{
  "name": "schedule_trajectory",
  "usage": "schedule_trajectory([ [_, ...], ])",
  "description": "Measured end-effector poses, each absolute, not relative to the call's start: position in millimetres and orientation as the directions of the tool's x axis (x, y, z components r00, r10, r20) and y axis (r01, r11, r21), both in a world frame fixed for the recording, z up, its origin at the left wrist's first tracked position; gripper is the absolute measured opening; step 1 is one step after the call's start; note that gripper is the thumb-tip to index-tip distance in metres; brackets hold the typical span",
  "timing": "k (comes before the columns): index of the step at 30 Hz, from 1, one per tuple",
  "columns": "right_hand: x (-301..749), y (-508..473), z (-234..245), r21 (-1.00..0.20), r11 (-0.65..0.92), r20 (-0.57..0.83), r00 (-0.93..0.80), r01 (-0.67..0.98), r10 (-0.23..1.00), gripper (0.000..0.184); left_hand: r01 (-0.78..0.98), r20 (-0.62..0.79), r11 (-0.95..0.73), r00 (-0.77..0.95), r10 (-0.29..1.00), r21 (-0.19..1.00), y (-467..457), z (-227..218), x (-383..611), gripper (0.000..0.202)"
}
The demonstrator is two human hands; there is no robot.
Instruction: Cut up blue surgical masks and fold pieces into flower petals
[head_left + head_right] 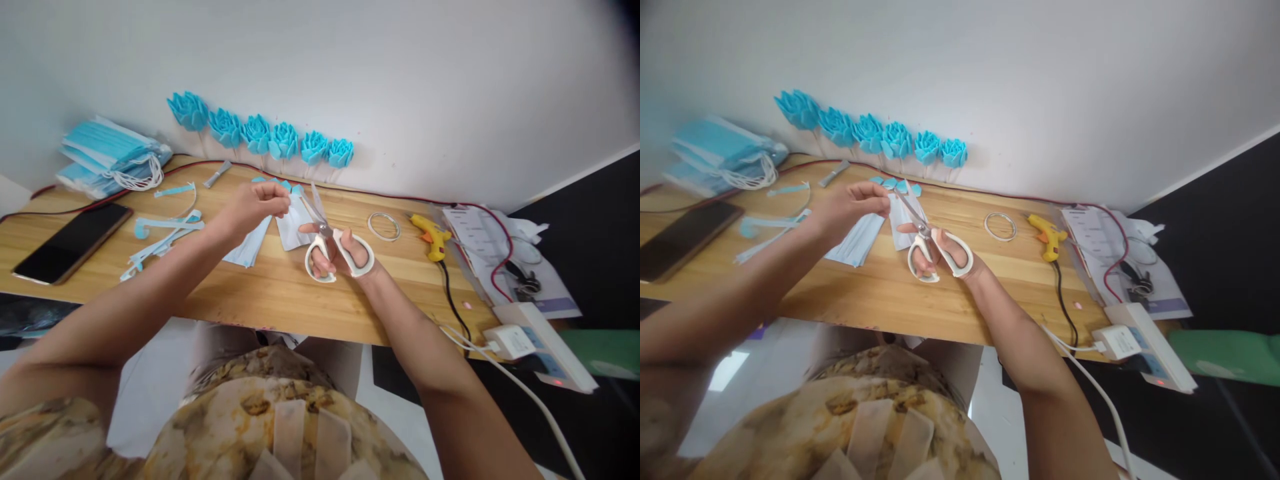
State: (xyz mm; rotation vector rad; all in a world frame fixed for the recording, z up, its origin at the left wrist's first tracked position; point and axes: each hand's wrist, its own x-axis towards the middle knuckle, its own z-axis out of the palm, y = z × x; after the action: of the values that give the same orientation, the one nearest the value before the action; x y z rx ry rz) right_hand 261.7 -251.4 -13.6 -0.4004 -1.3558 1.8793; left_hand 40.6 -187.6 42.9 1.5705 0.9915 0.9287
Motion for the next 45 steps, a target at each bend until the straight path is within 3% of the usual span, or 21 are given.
schedule_trajectory([
  [4,270,-250,-12,-0.899,-0.139,0.160,-0.608,-0.415,0.778,0.084,0.473,0.078,-0.156,0.181,0.980,0.867,-184,43,-3,0.018],
  [8,275,-246,-12,-0.865,-0.103,0.210,-0.540,-0.492,0.815,0.072,0.799,0.188,-0.159,0.059,0.980,0.580,-191,50,-55,0.040],
  [13,271,-244,-10,-0.878,-0.100,0.153,-0.472,-0.469,0.868,0.069,0.986,0.101,-0.082,0.068,0.993,0.143,-199,47,-111,0.047],
  [16,269,-245,-9,-0.891,-0.090,0.121,-0.424,-0.445,0.897,0.069,0.976,-0.027,-0.218,0.218,0.975,0.015,-198,37,-134,0.048],
  [20,269,-243,-11,-0.905,-0.102,0.071,-0.382,-0.412,0.921,0.068,0.956,-0.083,-0.293,0.292,0.953,-0.001,-197,29,-144,0.053],
  [24,271,-242,-13,-0.890,-0.095,0.105,-0.404,-0.446,0.909,0.065,0.971,0.074,-0.213,0.207,0.976,0.103,-197,30,-138,0.047],
  [27,271,-242,-11,-0.891,-0.087,0.101,-0.380,-0.446,0.920,0.066,0.905,0.128,-0.380,0.361,0.924,0.193,-192,26,-130,0.050],
  [31,269,-243,-9,-0.914,-0.091,0.032,-0.295,-0.396,0.955,0.069,0.855,0.032,-0.480,0.483,0.875,0.198,-185,14,-124,0.059],
  [37,274,-239,-14,-0.881,-0.068,0.099,-0.324,-0.469,0.941,0.065,0.855,-0.015,-0.464,0.480,0.877,0.231,-187,14,-134,0.052],
  [43,286,-235,-7,-0.842,-0.017,0.153,-0.269,-0.540,0.951,0.058,0.780,0.236,-0.576,0.529,0.815,0.242,-189,33,-98,0.050],
  [45,291,-234,-2,-0.855,0.055,0.174,-0.185,-0.516,0.967,0.053,0.712,0.235,-0.649,0.605,0.761,0.269,-187,33,-69,0.045],
])
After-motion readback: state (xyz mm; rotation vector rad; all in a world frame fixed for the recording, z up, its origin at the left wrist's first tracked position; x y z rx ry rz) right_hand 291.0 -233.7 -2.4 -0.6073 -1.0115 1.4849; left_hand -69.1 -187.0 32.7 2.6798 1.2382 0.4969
